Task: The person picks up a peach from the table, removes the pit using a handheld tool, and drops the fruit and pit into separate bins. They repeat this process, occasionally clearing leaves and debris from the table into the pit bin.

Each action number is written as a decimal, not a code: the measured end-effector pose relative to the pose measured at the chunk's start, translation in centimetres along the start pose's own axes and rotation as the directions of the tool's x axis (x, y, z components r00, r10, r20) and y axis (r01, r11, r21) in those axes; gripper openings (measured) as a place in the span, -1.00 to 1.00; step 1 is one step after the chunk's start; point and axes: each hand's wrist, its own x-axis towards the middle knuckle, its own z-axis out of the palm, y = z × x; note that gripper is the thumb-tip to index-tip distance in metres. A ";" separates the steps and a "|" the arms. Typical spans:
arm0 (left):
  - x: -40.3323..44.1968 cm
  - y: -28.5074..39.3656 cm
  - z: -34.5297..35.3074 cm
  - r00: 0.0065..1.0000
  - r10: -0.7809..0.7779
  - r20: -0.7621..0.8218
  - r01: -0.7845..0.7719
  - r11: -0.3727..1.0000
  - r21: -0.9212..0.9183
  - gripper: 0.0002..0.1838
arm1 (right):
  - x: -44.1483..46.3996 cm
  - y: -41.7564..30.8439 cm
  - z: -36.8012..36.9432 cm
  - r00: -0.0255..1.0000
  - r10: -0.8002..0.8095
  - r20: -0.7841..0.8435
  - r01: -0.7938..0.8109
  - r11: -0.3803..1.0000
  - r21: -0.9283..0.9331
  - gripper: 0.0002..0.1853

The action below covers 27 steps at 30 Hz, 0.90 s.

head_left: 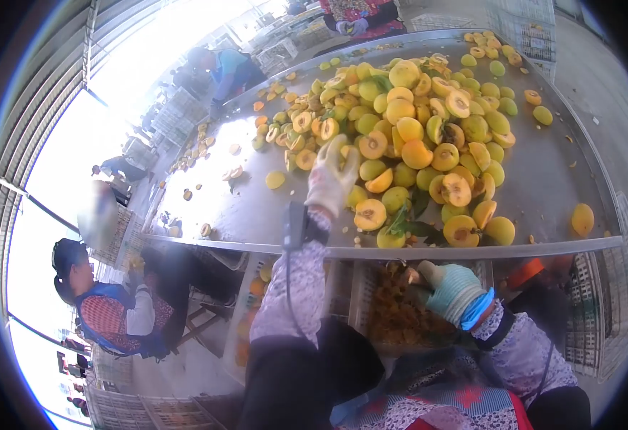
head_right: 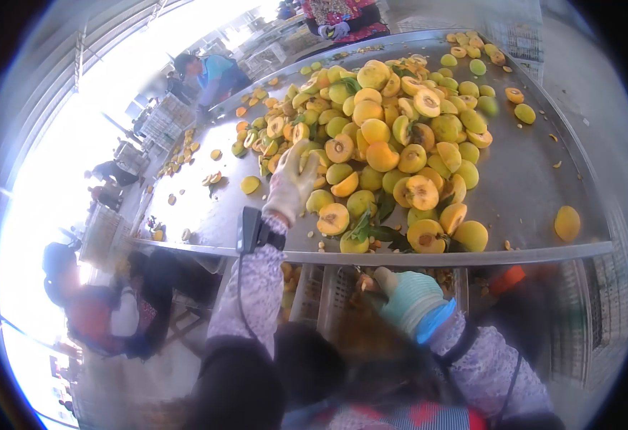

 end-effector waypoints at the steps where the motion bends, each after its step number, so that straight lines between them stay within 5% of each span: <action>1: 2.4 -0.5 2.0 1.000 0.016 0.019 -0.016 0.999 -0.032 -0.54 | 0.1 0.4 0.3 0.999 0.001 -0.048 -0.001 1.000 0.000 -0.73; 2: 4.6 -0.3 2.6 0.978 0.120 0.168 -0.125 0.992 0.018 -0.53 | 0.3 0.4 0.2 0.999 -0.016 -0.041 0.016 1.000 0.000 -0.73; 3: 7.0 0.4 3.7 0.983 -0.031 0.179 0.042 0.998 -0.057 -0.43 | 0.5 0.2 0.1 0.999 0.022 -0.040 -0.020 0.999 0.048 -0.76; 8: 12.4 0.1 9.0 0.955 -0.064 0.290 -0.008 0.970 0.242 -0.28 | 2.1 0.4 1.4 0.999 -0.030 0.015 0.029 0.999 0.045 -0.75; 10: 12.7 0.1 8.2 0.886 -0.241 0.397 0.180 0.966 0.187 -0.23 | 3.3 -0.5 1.2 0.994 -0.110 -0.013 0.110 0.986 0.122 -0.76; 14: 13.1 -4.7 9.5 0.888 -0.134 0.440 -0.024 0.942 0.335 -0.52 | 4.0 0.5 5.2 0.970 -0.213 -0.120 0.222 0.973 0.067 -0.80; 15: 13.1 -5.5 8.6 0.887 -0.106 0.449 -0.096 0.910 0.403 -0.53 | 4.0 -0.5 5.8 0.986 -0.150 -0.066 0.127 0.954 -0.270 -0.76; 16: 12.9 -6.1 8.0 0.880 -0.079 0.468 -0.168 0.870 0.464 -0.55 | 4.6 -0.6 5.6 0.986 -0.157 -0.058 0.137 0.954 -0.267 -0.76; 18: 11.8 -7.5 6.4 0.883 -0.077 0.463 -0.171 0.866 0.470 -0.55 | 5.5 -1.7 3.7 0.986 -0.093 0.138 0.087 0.995 0.046 -0.75; 19: 11.6 -8.3 5.4 0.888 -0.063 0.455 -0.182 0.862 0.474 -0.56 | 5.8 -1.0 3.7 0.966 -0.242 0.095 0.237 0.970 0.061 -0.77; 22: 11.2 -12.0 2.8 0.885 -0.145 0.442 -0.123 0.843 0.523 -0.56 | 4.9 0.2 3.2 0.933 -0.202 0.299 0.176 0.978 0.112 -0.49; 27: 9.7 -23.5 -3.7 0.933 -0.167 0.319 -0.040 0.832 0.553 -0.59 | 5.9 -0.4 3.7 0.907 -0.173 0.383 0.050 0.949 0.310 -0.67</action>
